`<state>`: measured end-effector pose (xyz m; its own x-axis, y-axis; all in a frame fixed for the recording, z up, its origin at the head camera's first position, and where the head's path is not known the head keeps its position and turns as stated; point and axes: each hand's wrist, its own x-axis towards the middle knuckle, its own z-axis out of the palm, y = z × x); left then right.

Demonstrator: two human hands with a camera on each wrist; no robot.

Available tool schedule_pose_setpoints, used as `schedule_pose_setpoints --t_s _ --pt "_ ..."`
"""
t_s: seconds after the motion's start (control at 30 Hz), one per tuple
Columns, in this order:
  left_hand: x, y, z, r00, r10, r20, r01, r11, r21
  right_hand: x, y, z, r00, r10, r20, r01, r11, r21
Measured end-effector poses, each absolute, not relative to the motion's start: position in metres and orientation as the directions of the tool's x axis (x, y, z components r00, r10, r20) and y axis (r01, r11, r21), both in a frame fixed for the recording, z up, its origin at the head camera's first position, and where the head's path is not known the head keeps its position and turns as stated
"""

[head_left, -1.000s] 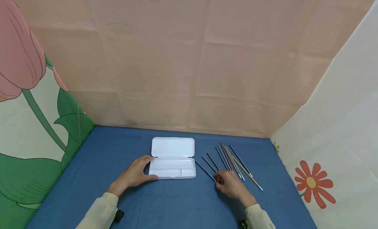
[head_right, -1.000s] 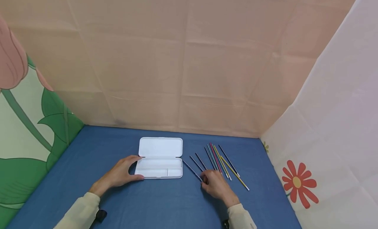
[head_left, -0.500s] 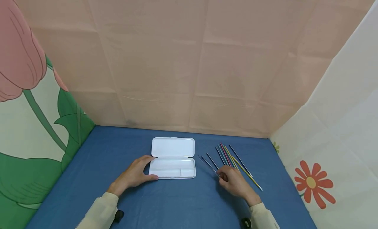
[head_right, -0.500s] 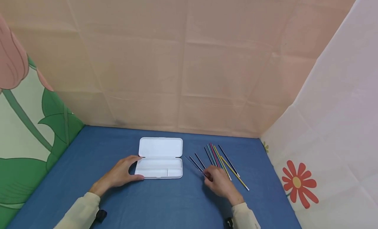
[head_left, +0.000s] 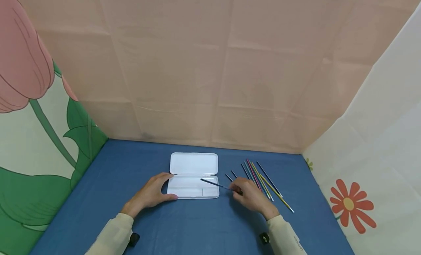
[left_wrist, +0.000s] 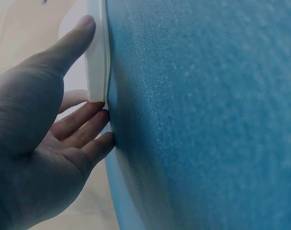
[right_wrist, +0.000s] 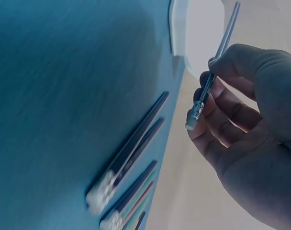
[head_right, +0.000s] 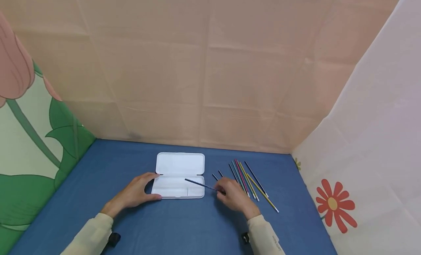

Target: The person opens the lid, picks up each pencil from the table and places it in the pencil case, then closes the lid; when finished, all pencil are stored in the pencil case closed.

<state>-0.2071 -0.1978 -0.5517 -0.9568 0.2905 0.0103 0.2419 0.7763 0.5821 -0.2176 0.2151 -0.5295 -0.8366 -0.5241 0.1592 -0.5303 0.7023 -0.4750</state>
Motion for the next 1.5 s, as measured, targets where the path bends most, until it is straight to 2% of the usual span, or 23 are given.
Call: schedule_pose_setpoints --t_s 0.27,0.47,0.97,1.5 --pt "-0.208 -0.197 -0.552 -0.958 0.287 0.014 0.242 0.780 0.577 -0.232 0.192 -0.535 -0.783 -0.576 0.237 -0.611 0.637 -0.471" --pt "-0.208 -0.198 -0.552 -0.956 0.293 0.023 0.253 0.780 0.573 -0.238 0.173 -0.534 -0.783 -0.590 0.195 -0.602 0.642 -0.475" --pt "-0.209 -0.197 -0.553 -0.956 0.293 0.021 0.252 0.782 0.570 -0.253 0.130 -0.540 -0.726 -0.660 0.195 -0.675 0.627 -0.389" --pt "-0.209 -0.196 -0.553 -0.960 0.280 0.002 0.231 0.786 0.573 -0.259 0.111 -0.549 -0.730 -0.668 0.148 -0.652 0.614 -0.445"
